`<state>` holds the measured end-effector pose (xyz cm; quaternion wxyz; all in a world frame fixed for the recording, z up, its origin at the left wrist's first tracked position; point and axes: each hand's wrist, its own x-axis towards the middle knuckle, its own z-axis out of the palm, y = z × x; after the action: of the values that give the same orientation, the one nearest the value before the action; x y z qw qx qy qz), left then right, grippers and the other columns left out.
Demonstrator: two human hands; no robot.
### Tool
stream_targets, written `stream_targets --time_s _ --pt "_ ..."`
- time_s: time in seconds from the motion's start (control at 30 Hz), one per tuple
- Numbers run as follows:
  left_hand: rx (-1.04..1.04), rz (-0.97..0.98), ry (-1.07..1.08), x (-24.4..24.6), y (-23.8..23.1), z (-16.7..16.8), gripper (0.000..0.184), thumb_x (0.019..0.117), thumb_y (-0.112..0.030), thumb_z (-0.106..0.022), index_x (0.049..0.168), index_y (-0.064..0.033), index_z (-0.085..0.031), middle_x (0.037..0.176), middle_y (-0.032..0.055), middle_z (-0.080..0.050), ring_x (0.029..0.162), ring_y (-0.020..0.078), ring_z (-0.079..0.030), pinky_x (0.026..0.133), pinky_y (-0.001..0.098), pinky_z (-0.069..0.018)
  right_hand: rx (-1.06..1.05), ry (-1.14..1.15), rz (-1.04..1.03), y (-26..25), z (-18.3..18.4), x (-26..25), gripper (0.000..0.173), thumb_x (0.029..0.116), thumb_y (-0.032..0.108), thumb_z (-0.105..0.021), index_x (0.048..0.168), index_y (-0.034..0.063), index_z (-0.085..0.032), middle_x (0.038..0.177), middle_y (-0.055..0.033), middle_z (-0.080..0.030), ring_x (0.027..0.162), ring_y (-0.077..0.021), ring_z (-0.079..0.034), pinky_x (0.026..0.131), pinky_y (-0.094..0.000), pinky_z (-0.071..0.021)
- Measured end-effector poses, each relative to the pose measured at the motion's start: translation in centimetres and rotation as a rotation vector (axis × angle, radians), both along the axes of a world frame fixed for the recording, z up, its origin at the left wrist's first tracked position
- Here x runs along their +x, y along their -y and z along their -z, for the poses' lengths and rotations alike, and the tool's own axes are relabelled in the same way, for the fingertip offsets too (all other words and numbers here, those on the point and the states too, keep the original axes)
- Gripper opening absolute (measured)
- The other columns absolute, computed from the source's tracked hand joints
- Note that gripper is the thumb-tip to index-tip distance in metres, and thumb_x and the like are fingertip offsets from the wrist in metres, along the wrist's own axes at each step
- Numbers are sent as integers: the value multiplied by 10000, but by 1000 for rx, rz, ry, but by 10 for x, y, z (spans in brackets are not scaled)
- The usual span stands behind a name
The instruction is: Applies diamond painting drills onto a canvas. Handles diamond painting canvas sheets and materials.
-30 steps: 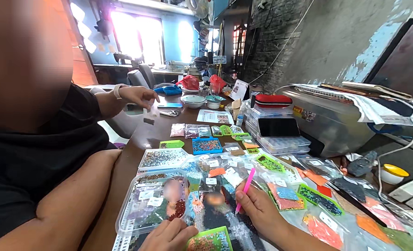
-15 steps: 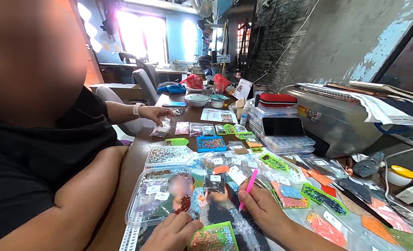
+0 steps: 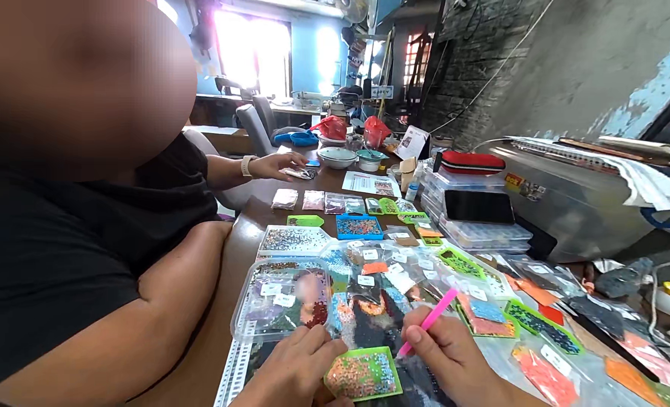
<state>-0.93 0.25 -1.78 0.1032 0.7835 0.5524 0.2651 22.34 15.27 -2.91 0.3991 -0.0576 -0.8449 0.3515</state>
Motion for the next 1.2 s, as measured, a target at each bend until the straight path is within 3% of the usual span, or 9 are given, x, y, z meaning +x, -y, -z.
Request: stream_targets --time_s 0.13,0.83,1.0,1.2 --pt "15 -1 -4 -1 -1 3 474 926 -365 -723 1242 -15 -684 1070 218 -675 968 411 -656 812 555 -547 43 38 -64 5 3 -3 380 1105 330 -445 947 19 -598 757 -45 -588 690 -1 -569 650 -136 -480" --pt "-34 -15 -9 1 -1 -1 486 927 -379 -719 1251 -18 -684 1089 220 -671 992 424 -650 827 580 -539 55 72 -69 6 7 -4 372 1100 316 -463 924 19 -601 741 -54 -589 682 -25 -575 647 -152 -481" --pt "-57 -17 -18 1 -1 -3 491 929 -363 -715 1259 -2 -682 1102 231 -673 1001 433 -650 842 578 -536 -28 33 -56 4 3 -2 384 1103 330 -450 944 13 -599 743 -35 -595 666 16 -571 632 -126 -481" --pt "-169 -33 3 3 0 -13 484 916 -304 -744 1273 16 -676 1145 279 -662 1052 483 -634 896 611 -513 -183 9 142 -15 0 9 342 1098 328 -447 944 72 -615 772 73 -596 673 54 -548 623 -141 -479"
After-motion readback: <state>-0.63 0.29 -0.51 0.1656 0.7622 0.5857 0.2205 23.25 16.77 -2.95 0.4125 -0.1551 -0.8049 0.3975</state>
